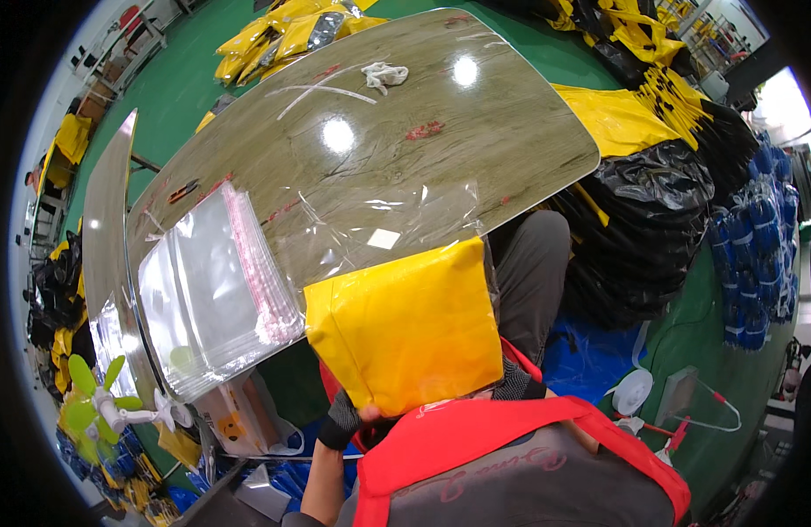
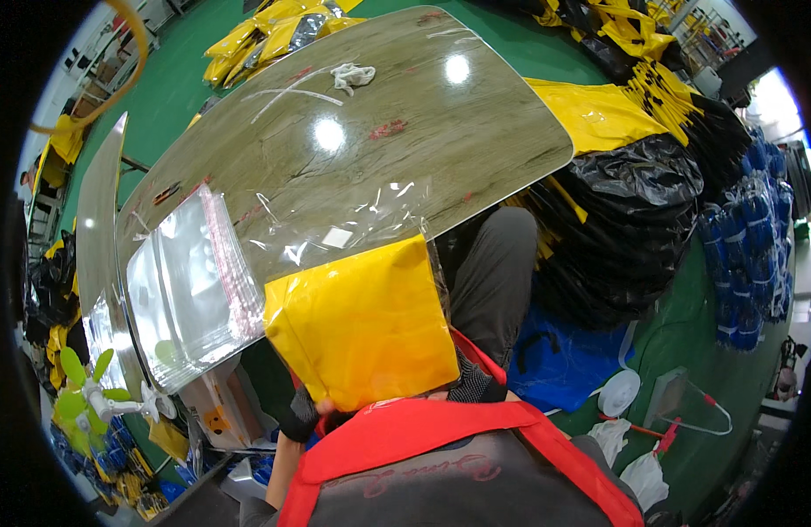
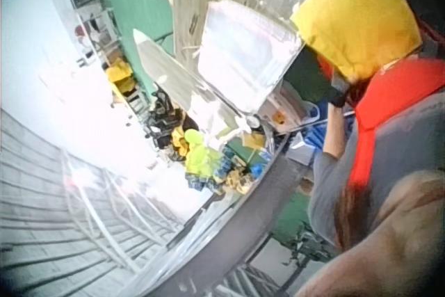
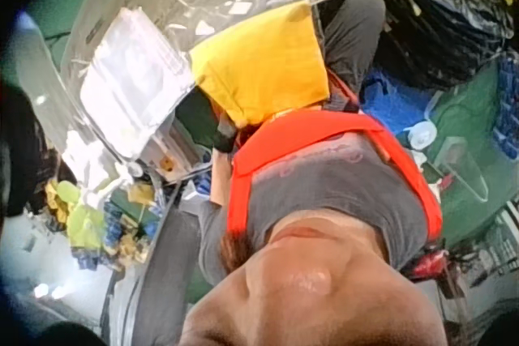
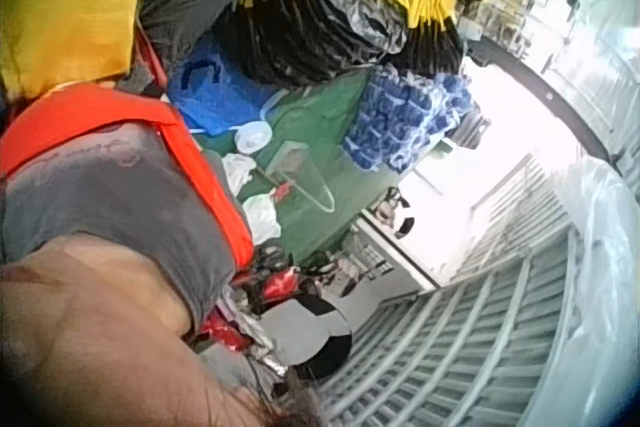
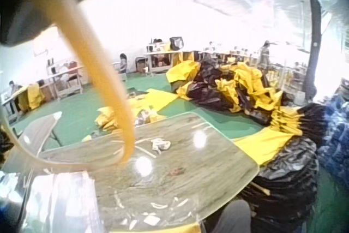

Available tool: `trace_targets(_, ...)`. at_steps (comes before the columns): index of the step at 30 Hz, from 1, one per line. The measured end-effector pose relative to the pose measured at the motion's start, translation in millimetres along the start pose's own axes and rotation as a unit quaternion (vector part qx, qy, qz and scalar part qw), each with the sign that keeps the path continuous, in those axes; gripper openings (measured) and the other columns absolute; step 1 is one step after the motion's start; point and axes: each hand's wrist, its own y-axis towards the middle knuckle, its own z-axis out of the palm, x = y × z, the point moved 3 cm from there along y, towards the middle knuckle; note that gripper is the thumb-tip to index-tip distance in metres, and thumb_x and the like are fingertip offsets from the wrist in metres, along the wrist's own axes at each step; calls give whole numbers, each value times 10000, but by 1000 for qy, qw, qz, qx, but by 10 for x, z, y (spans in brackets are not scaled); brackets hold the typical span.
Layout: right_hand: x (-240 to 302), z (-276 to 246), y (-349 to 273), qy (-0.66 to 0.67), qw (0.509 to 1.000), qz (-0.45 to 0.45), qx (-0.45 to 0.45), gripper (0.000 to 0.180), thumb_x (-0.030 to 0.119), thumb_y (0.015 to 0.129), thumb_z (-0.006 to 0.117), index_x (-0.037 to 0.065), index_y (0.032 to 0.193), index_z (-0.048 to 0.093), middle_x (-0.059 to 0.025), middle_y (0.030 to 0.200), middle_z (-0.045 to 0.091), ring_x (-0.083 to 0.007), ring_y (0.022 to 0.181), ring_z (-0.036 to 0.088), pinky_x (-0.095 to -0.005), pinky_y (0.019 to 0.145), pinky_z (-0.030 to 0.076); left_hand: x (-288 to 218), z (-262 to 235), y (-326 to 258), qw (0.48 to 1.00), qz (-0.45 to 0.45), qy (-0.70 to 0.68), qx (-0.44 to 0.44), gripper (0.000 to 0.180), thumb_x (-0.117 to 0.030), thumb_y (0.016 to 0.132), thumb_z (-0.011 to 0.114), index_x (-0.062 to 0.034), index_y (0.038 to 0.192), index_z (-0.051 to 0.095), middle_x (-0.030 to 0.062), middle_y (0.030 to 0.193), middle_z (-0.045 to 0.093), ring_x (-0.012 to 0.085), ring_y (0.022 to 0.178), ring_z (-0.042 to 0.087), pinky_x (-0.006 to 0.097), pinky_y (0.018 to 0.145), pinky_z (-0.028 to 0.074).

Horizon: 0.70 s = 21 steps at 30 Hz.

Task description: The person repeatedly folds yellow and black pouches and places them into clear plastic bags on a workbench. The person handles each pouch individually, folds it, and inserts it into a bag, repeating this process throughout the clip.

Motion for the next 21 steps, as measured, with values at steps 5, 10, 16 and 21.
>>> trace_targets(5, 751, 61, 219, -336, 912, -194, -135, 889, 208, 727, 823, 51, 1441, 317, -108, 1378, 457, -215, 1253, 442, -340, 1068, 331, -208, 44, 325, 970, 17, 237, -46, 471, -118, 726, 798, -29, 1154, 621, 77, 1133, 660, 239, 1067, 610, 367, 949, 455)
trace_targets(10, 1870, 166, 735, -341, 834, -343, -267, 453, 143, 697, 809, 34, 1072, 579, -98, 980, 658, -165, 887, 619, -308, 790, 499, -511, 500, 940, 950, 157, 255, -83, 250, -215, 826, 721, -29, 975, 645, 46, 857, 659, 152, 801, 608, 311, 736, 475)
trace_targets(16, 2809, 815, 588, -607, 610, -507, -39, 364, 222, 682, 805, 88, 953, 603, -87, 877, 615, -284, 804, 619, -388, 756, 479, -2512, 1464, 397, 407, 593, 660, -220, 705, -457, 710, 775, -70, 1259, 558, 284, 1186, 571, 487, 1083, 548, 490, 978, 418)
trace_targets(21, 2819, 880, 488, -609, 541, -559, -156, 780, 437, 673, 808, 24, 1244, 473, -200, 1143, 527, -382, 993, 540, -447, 912, 407, -2723, 1017, 904, 611, 415, 665, -105, 528, -378, 720, 755, -69, 1123, 611, 138, 1040, 650, 329, 961, 616, 399, 828, 486)
